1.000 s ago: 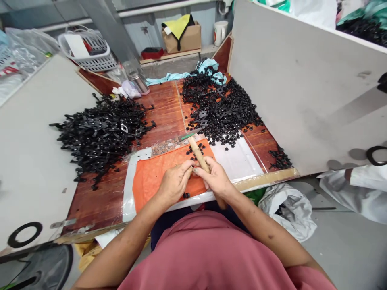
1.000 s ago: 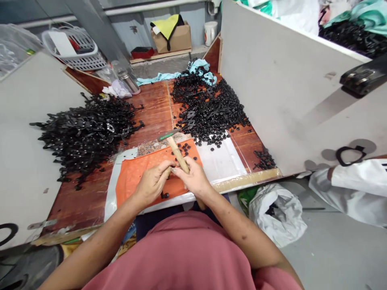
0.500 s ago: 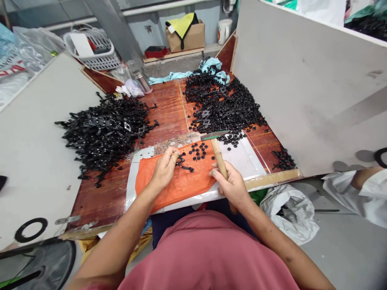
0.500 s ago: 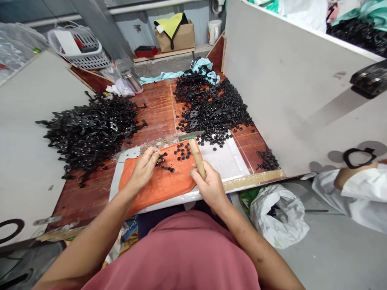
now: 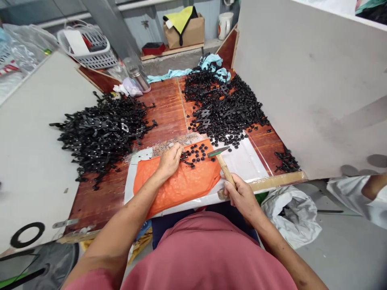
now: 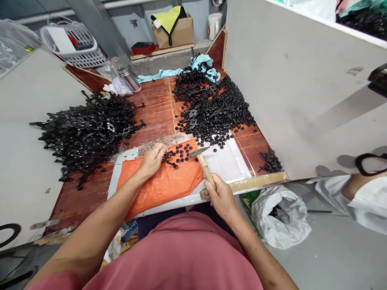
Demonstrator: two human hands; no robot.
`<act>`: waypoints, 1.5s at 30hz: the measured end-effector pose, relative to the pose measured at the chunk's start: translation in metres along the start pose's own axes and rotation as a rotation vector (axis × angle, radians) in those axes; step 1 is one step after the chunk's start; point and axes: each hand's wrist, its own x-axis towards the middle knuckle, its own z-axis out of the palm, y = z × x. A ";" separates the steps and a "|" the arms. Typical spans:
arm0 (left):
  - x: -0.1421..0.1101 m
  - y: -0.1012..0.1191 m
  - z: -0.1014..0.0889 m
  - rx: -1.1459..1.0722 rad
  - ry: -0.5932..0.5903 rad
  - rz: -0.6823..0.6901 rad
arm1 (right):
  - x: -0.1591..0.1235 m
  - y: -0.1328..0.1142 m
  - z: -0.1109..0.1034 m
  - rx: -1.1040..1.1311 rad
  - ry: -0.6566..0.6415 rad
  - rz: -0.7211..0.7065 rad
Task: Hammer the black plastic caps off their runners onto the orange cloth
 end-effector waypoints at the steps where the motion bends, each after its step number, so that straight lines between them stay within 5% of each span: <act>1: 0.000 0.001 0.000 0.032 -0.004 -0.003 | 0.000 0.001 0.000 -0.003 -0.001 0.000; 8: -0.002 0.009 0.003 0.295 -0.015 -0.038 | -0.001 -0.006 -0.005 -0.064 -0.015 -0.027; 16: 0.002 0.020 -0.005 0.483 -0.030 -0.067 | 0.034 -0.051 -0.011 -0.728 -0.032 -0.366; 21: 0.007 0.023 -0.010 0.433 -0.071 -0.109 | 0.048 -0.065 -0.001 -0.865 -0.027 -0.452; 34: 0.005 0.015 -0.006 0.340 -0.059 -0.075 | 0.054 -0.065 0.006 -1.152 -0.037 -0.412; 45: 0.006 0.018 -0.005 0.368 -0.078 -0.120 | 0.051 -0.067 0.007 -1.179 -0.050 -0.440</act>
